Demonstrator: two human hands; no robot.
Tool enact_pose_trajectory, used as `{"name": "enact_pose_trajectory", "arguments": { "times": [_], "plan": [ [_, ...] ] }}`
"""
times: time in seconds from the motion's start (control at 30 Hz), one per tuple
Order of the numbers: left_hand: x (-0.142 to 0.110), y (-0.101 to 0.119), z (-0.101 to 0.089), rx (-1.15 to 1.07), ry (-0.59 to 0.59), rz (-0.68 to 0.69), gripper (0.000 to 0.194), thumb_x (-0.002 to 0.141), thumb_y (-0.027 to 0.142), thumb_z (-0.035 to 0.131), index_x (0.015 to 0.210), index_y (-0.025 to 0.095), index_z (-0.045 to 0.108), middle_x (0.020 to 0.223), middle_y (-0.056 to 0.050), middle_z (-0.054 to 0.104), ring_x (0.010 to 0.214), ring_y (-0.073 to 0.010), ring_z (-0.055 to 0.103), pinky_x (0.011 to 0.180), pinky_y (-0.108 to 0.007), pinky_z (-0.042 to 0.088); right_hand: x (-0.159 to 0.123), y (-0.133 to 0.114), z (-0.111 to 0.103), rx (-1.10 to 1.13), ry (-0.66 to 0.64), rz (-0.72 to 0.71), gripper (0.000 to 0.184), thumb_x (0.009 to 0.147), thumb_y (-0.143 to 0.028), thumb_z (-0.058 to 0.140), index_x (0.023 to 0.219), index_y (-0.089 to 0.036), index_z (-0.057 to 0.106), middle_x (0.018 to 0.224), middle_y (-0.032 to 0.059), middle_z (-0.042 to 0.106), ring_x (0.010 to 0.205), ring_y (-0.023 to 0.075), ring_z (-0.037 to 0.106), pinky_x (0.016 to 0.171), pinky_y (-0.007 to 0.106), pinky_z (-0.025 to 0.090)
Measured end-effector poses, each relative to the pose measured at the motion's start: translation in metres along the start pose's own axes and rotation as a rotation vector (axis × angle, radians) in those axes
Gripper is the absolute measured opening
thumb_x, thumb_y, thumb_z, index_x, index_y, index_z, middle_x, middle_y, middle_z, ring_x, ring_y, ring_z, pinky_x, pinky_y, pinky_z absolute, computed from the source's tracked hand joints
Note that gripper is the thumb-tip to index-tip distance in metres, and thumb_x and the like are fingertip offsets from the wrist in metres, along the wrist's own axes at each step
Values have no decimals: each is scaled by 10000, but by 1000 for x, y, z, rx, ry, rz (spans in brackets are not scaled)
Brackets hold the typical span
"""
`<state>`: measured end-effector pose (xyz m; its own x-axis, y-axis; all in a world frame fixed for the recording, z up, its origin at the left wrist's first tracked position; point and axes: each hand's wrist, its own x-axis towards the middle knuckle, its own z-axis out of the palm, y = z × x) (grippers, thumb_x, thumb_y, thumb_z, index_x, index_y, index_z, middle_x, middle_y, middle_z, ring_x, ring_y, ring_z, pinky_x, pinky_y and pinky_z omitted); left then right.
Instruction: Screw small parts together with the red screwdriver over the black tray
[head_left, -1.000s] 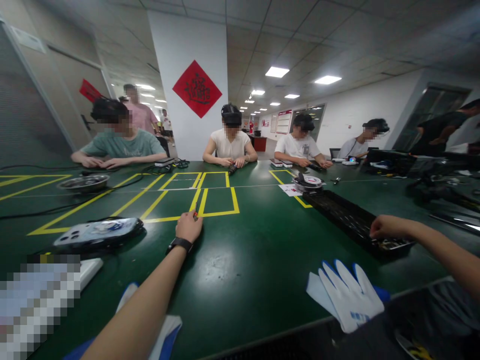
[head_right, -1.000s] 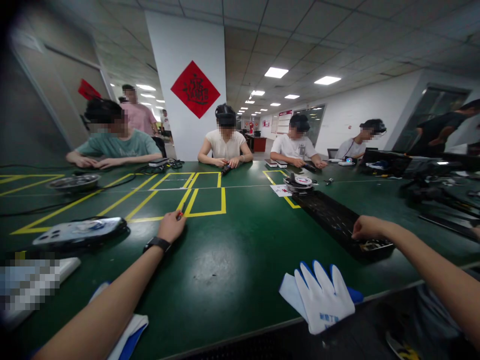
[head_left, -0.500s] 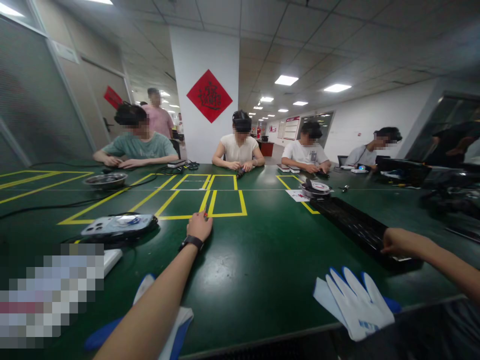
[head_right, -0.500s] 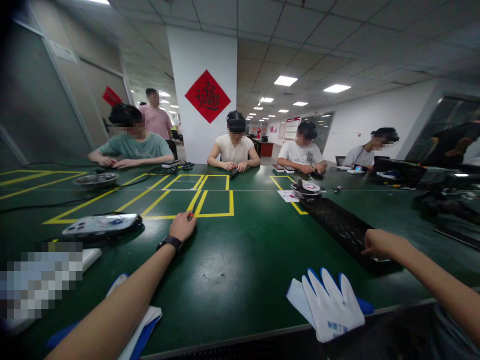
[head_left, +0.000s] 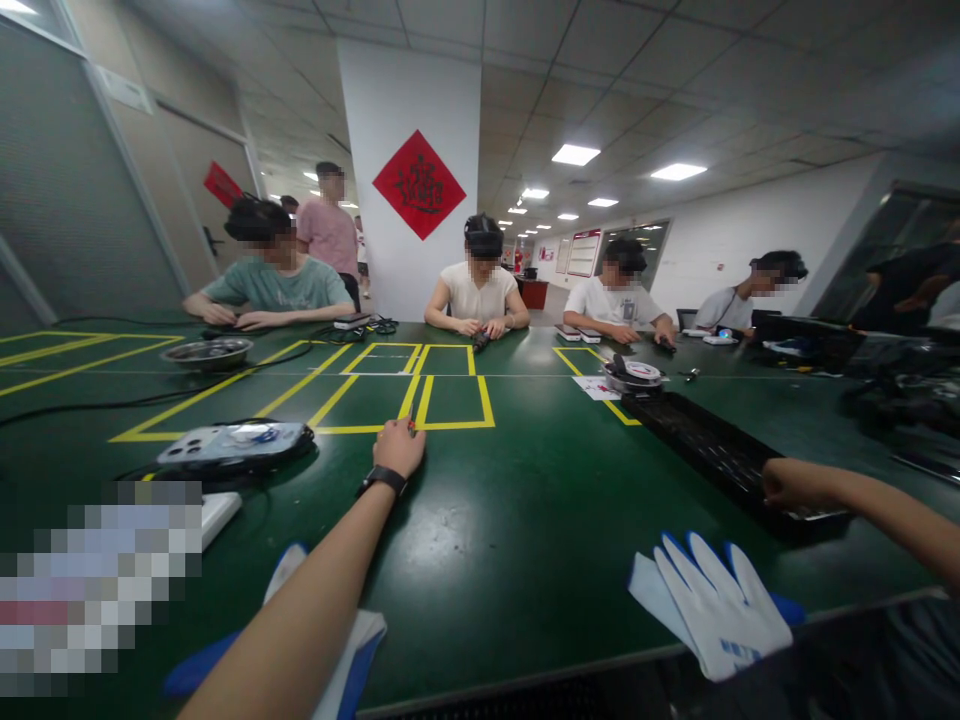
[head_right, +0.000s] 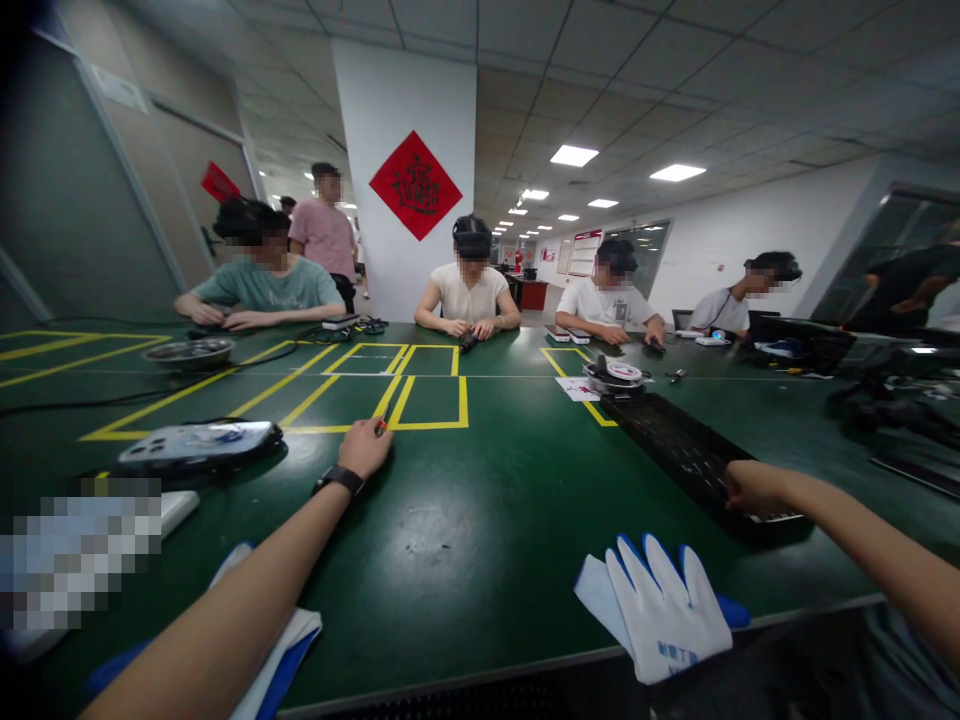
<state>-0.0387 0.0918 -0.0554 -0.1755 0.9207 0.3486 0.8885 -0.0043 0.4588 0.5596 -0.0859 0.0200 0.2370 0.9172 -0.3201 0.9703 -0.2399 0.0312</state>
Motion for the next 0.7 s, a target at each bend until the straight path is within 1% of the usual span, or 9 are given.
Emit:
{"name": "enact_pose_trajectory", "arguments": {
  "times": [0.07, 0.1, 0.23, 0.4, 0.5, 0.63, 0.7],
  "plan": [
    [0, 1, -1, -8, -4, -1, 435, 757, 367, 394, 1131, 182, 518, 1113, -137, 525, 988, -256, 511, 803, -347, 407, 0, -3, -7, 57, -144, 23, 144, 677, -180, 517, 694, -117, 646, 631, 81, 609, 554, 165, 555, 485, 248, 353],
    [0, 1, -1, -14, -7, -4, 437, 759, 368, 395, 1135, 181, 517, 1120, -137, 524, 994, -256, 509, 807, -347, 405, 0, -6, -11, 60, -180, 25, 138, 666, -173, 522, 686, -116, 646, 630, 79, 607, 546, 159, 547, 481, 245, 345],
    [0, 1, -3, -35, -17, -31, 446, 763, 369, 404, 1152, 179, 508, 1147, -135, 517, 1023, -252, 500, 831, -338, 393, 0, -20, -20, 30, -232, 63, 101, 613, -127, 537, 600, -99, 633, 553, 66, 570, 471, 143, 501, 462, 255, 326],
    [0, 2, -5, -33, -14, -20, 427, 760, 360, 414, 1126, 174, 529, 1100, -134, 546, 994, -245, 518, 816, -326, 398, -3, -32, -18, 10, -171, 92, 76, 577, -71, 527, 529, -88, 584, 509, 60, 535, 443, 144, 482, 470, 278, 327],
    [-1, 3, -5, -21, -17, -11, 422, 765, 358, 405, 1118, 166, 533, 1078, -135, 554, 988, -242, 519, 815, -325, 399, -6, -33, -16, 8, -148, 89, 103, 596, -77, 519, 501, -98, 552, 500, 58, 526, 460, 151, 492, 481, 281, 329],
    [-1, 2, -4, -13, -15, -15, 434, 768, 357, 391, 1136, 167, 520, 1099, -140, 538, 995, -250, 512, 821, -334, 398, -11, -35, -13, 47, -145, 126, 113, 618, -49, 476, 549, -104, 547, 533, 66, 544, 494, 157, 518, 489, 271, 350],
    [-1, 2, -4, -13, -17, -17, 437, 767, 358, 388, 1141, 169, 517, 1106, -140, 533, 995, -254, 512, 821, -340, 400, -15, -39, -13, 39, -70, 121, 118, 606, -27, 466, 568, -104, 548, 532, 66, 544, 486, 164, 520, 486, 279, 365]
  ]
}}
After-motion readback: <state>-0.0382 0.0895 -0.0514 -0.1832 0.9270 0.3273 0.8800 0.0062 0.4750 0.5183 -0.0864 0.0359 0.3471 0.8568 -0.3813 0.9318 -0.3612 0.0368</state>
